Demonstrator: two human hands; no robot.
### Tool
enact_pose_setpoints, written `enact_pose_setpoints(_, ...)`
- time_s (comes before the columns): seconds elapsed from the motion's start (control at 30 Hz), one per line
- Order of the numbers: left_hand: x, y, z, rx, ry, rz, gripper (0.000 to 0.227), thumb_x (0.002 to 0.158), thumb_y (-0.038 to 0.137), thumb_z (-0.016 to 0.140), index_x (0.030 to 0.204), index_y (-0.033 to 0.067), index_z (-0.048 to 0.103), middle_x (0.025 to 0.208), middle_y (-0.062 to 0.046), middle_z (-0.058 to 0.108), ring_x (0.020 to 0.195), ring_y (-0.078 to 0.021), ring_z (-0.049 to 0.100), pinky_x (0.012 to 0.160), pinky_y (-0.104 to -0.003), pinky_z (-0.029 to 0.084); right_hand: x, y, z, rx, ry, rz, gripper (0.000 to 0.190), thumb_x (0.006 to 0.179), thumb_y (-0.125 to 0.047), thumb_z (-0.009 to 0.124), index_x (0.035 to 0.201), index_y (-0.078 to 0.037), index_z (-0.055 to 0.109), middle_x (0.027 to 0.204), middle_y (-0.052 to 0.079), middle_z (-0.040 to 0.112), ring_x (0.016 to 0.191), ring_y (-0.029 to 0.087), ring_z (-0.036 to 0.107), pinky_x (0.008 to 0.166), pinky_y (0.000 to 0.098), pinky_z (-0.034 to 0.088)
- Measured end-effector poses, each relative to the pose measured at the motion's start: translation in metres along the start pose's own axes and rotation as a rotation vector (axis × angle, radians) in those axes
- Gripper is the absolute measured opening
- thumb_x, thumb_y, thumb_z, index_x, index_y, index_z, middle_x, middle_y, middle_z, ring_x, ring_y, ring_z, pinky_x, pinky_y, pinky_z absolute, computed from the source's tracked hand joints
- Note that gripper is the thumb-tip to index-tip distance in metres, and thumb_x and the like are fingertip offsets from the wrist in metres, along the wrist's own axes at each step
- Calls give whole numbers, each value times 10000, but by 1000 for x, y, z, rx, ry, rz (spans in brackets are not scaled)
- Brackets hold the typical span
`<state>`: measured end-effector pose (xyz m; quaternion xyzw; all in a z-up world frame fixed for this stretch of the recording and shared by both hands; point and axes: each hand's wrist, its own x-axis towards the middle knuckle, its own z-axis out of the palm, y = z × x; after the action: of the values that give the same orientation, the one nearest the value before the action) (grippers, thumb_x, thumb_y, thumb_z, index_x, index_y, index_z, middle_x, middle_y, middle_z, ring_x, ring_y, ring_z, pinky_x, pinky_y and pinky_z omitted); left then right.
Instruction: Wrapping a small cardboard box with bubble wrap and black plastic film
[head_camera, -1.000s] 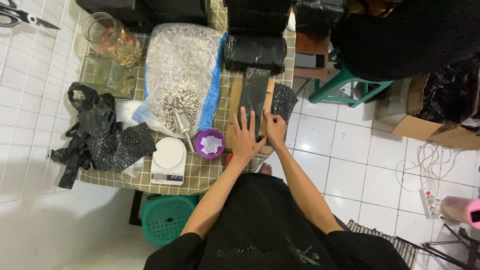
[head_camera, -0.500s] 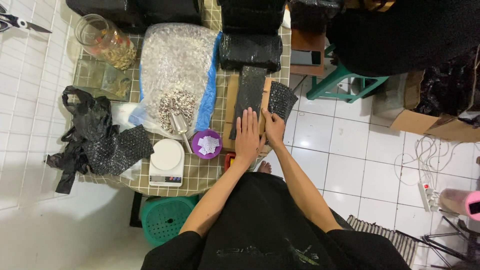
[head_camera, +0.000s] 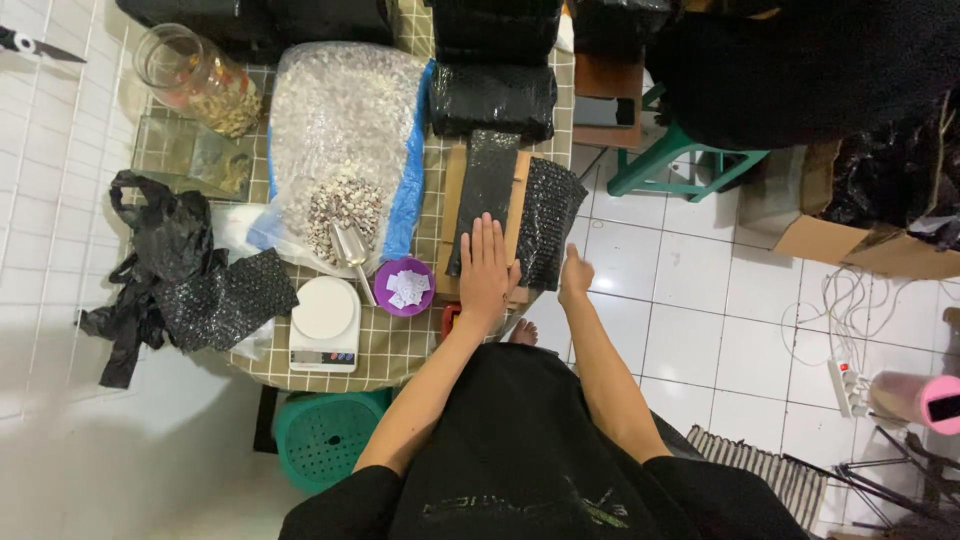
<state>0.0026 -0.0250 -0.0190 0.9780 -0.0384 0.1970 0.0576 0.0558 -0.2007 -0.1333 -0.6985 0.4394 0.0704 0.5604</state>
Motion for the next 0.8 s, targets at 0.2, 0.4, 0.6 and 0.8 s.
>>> enact_pose_setpoints(0.2,2,2,-6,-32,-1,-14,658,1088,381,352,1576,-60,320,1655,-272,265,1555,-385,236,1288,-503,139,36,24,4,622,-327,908,1322,767,-737,756,1636,-79,10,1531,254,278,1352,405,438,1076,678,379)
enact_pose_setpoints(0.4,0,0,-6,-28,-24,-12,685,1093,434,393,1590,-30,304,1669,-251,234,1560,-360,214,1301,-487,121,139,107,-10,974,-246,1016,852,784,-343,924,1396,-35,417,1317,199,551,1184,388,625,981,603,546)
enact_pose_setpoints(0.6,-1,-6,-7,-12,-27,28,707,1083,464,413,1578,-35,327,1665,-253,248,1562,-360,215,1295,-485,118,153,93,-65,1034,-231,743,292,733,-43,897,910,6,671,930,163,735,872,306,751,817,517,629)
enact_pose_setpoints(0.8,0,-5,-11,-40,-14,29,701,1084,446,415,1570,-51,331,1654,-266,267,1556,-369,233,1292,-483,137,81,23,-132,672,-482,467,212,758,-164,857,907,-111,716,930,72,755,863,266,742,779,459,627)
